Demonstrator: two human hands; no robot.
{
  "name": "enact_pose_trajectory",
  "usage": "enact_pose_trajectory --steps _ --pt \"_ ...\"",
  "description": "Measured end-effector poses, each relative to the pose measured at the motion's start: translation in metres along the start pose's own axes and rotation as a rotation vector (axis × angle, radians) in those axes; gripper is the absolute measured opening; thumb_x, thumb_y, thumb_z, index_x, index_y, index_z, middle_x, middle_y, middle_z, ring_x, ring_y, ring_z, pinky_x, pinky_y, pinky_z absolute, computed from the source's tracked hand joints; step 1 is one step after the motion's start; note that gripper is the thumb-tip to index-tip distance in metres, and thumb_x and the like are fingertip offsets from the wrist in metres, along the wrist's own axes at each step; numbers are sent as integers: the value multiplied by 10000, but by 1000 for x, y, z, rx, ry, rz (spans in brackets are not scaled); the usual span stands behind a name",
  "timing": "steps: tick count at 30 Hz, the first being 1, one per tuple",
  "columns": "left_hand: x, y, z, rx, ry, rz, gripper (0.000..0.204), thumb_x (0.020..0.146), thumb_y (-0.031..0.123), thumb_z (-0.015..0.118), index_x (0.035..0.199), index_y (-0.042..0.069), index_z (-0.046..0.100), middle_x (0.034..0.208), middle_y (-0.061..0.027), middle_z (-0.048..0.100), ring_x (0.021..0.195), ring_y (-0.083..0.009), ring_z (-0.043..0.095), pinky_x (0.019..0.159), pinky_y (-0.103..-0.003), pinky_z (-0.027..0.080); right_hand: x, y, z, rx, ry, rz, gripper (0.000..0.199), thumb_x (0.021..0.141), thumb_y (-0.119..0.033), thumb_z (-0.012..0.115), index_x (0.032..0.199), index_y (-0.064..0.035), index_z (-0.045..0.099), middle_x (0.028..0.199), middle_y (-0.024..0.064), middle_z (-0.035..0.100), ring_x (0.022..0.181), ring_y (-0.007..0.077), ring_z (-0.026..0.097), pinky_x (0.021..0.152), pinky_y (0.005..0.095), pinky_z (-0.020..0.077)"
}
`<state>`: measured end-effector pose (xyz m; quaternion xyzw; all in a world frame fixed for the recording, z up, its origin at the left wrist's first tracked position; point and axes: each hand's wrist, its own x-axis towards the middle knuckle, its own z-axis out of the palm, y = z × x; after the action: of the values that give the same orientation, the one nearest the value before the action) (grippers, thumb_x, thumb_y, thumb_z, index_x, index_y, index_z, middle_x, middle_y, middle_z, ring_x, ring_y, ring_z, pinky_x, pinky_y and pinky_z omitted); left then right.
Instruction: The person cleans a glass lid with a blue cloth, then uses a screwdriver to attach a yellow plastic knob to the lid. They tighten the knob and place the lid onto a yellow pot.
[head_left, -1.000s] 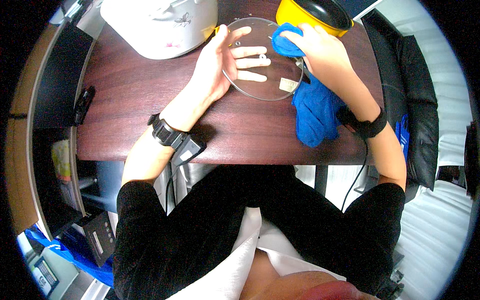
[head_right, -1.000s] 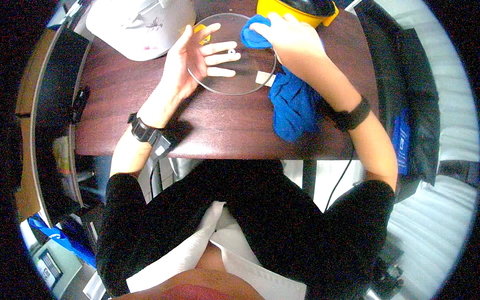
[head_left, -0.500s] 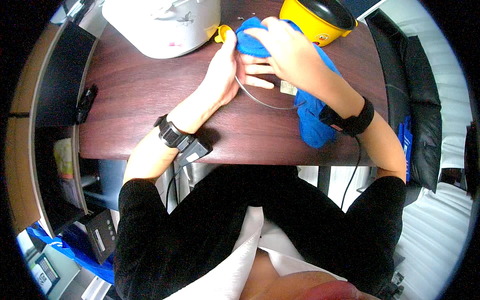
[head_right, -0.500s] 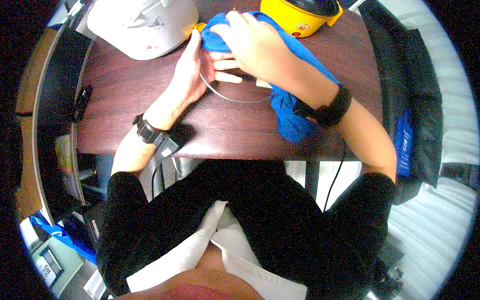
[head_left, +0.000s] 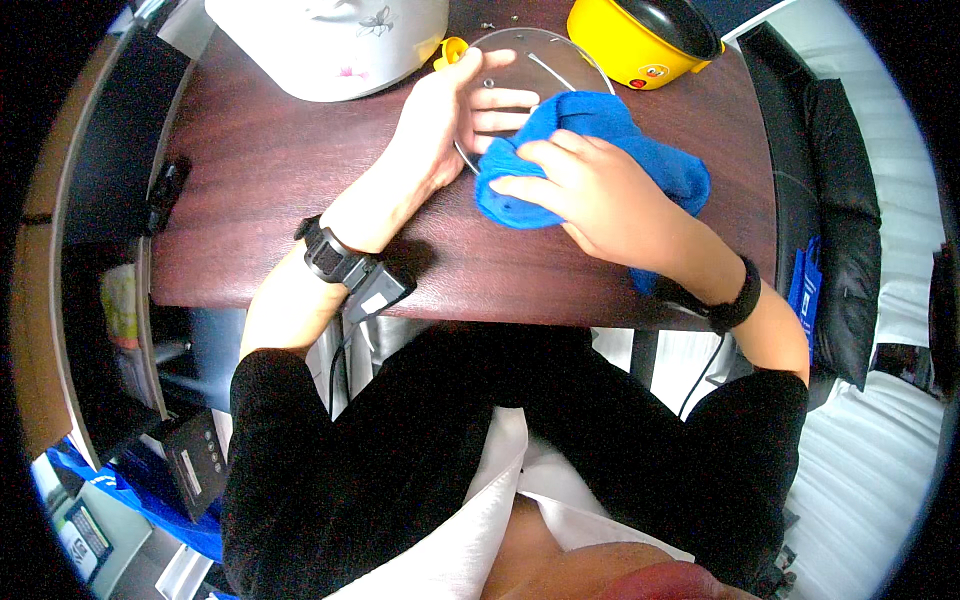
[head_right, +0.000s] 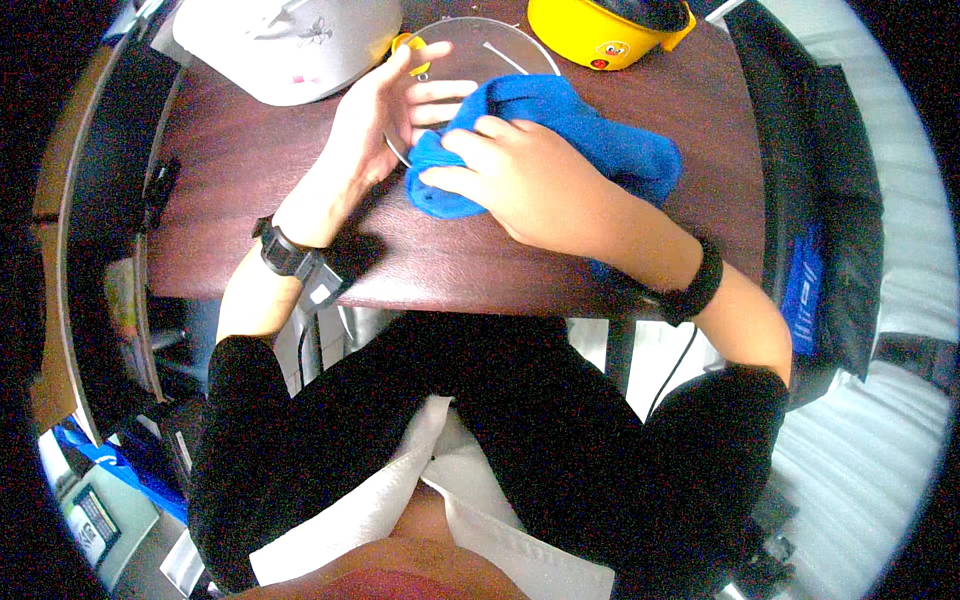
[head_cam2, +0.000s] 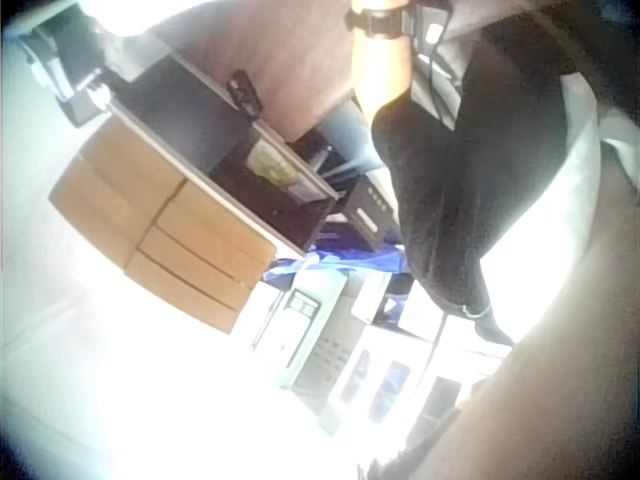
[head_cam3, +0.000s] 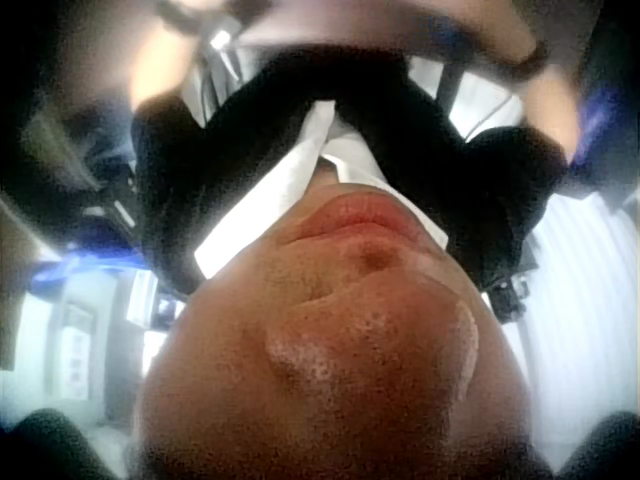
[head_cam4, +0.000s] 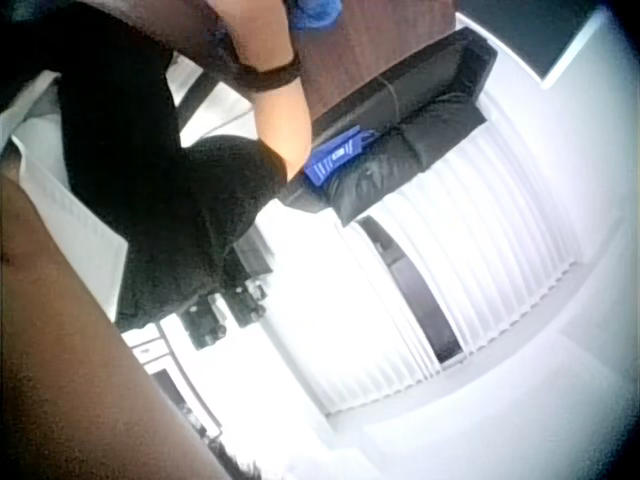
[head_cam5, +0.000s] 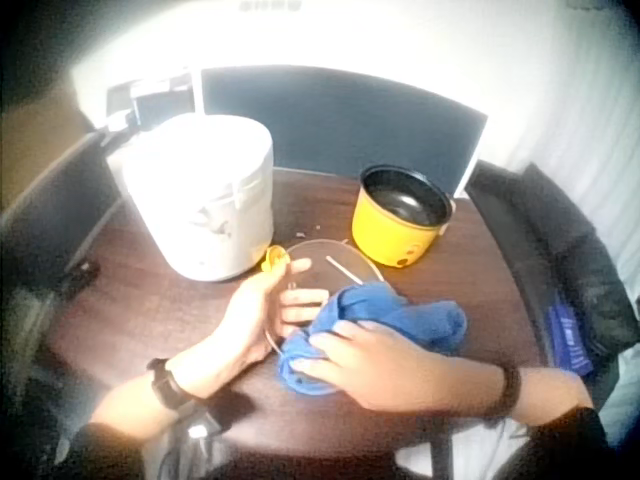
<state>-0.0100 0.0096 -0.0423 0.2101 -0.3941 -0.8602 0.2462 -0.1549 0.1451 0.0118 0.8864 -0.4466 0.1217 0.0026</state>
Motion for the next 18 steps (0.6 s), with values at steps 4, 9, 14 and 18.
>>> enact_pose_trajectory --steps 4,9,14,18 --pt "-1 5 -1 59 13 21 542 987 485 356 1382 115 395 1155 -230 610 1019 -305 638 758 -437 572 -25 11 -17 -35 -74 93 351 763 -47 534 1091 -126 631 1037 108 580 956 296 562 777 389 496" --pt "-1 4 0 127 1 45 557 975 504 380 1367 109 405 1129 -227 616 1008 -308 645 727 -431 584 -41 51 -12 -292 39 243 458 724 -7 582 1166 -125 580 1091 131 575 951 323 585 815 385 498" --pt "-4 0 2 194 34 -7 589 947 542 423 1345 108 413 1096 -231 623 961 -325 659 662 -433 596 -1 82 10 -315 246 202 406 764 -11 565 1162 -97 564 1134 152 562 974 335 595 852 388 501" --pt "-1 2 0 185 70 44 573 957 523 415 1340 97 398 1086 -260 616 935 -333 669 656 -419 602 22 79 11 -277 254 170 493 759 1 591 1228 -134 526 1168 156 542 1052 343 562 891 404 485"
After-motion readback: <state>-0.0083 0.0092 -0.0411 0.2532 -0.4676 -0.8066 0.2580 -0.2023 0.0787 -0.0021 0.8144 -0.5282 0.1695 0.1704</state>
